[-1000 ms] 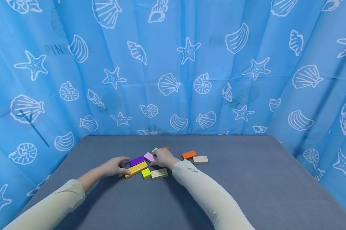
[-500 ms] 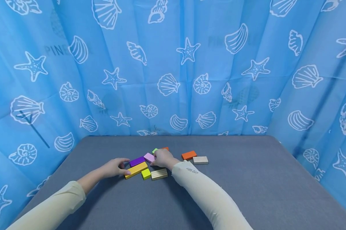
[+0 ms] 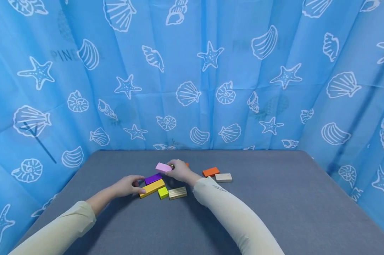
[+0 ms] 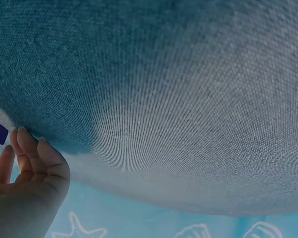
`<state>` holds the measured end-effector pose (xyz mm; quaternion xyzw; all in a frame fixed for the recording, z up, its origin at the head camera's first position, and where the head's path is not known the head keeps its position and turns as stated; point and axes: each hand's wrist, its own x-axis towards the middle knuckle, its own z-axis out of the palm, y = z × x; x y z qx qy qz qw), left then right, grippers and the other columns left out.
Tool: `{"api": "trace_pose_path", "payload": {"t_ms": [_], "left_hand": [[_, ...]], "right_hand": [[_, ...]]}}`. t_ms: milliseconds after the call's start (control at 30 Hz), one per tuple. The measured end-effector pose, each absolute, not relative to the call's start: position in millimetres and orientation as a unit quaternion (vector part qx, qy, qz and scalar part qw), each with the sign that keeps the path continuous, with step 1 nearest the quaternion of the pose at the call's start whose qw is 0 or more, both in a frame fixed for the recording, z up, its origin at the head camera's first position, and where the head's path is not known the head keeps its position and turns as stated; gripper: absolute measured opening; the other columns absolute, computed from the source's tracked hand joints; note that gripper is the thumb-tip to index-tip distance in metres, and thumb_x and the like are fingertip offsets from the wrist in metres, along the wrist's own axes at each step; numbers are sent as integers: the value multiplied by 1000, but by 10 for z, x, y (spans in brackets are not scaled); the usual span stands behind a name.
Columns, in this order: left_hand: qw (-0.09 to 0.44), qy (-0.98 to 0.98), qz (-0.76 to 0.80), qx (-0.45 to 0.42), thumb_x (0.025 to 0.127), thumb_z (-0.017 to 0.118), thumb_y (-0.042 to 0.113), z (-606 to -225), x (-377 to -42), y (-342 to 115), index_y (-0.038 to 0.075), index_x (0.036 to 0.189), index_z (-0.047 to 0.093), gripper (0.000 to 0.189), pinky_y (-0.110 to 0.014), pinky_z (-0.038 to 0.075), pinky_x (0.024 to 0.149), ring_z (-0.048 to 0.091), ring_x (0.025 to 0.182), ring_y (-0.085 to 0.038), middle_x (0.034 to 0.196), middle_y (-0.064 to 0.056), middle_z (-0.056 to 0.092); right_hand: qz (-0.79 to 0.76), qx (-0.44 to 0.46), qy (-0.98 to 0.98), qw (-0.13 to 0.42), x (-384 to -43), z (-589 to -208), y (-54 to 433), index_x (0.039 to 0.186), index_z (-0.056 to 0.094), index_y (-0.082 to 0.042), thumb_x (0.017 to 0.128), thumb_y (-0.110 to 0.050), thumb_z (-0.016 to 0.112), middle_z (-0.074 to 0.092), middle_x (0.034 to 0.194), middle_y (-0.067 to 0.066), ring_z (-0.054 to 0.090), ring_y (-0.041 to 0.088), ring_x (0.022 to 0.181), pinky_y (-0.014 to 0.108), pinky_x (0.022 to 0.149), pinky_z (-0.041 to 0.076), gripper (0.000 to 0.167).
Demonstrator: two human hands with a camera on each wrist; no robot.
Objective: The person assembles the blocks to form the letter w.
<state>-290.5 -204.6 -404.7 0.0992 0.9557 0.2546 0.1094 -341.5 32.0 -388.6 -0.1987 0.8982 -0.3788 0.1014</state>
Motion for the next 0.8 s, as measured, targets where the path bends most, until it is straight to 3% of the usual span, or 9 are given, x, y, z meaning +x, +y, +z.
{"api": "trace_pose_path", "payload": {"t_ms": [167,400,667,800], "left_hand": [[120,952,261,107,85,76,31,-4022,-2902,-2085,-2,134,54,63,-34,44,69,51,81,-19,93,-6,57],[136,950,258,107,87,74,31,-4025,-2917,-2134,-2,134,54,61,-34,42,69,50,82,-20,92,-6,55],[149,952,253,91,87,73,36,-4022,-2937,-2136,1,137,53,64,-45,47,83,53,95,-25,112,-13,59],[149,950,258,92,87,73,36,-4031,-2908,-2144,1,136,53,63,-46,48,84,54,93,-24,113,-14,60]], "right_hand": [[-486,-201,833,169,-3293,-3786,374,131,59,-1,92,-5,65,58,104,10,57,22,89,35,79,51,39],[-532,-239,765,273,-3132,-3757,398,120,60,2,94,-1,60,61,104,10,57,24,90,37,81,49,26],[-483,-268,767,328,-2966,-3821,312,115,71,-5,94,-3,61,64,101,5,56,20,89,35,81,50,23],[-453,-299,766,344,-2870,-3878,244,115,71,-3,92,0,62,63,96,4,57,17,84,32,79,52,24]]}}
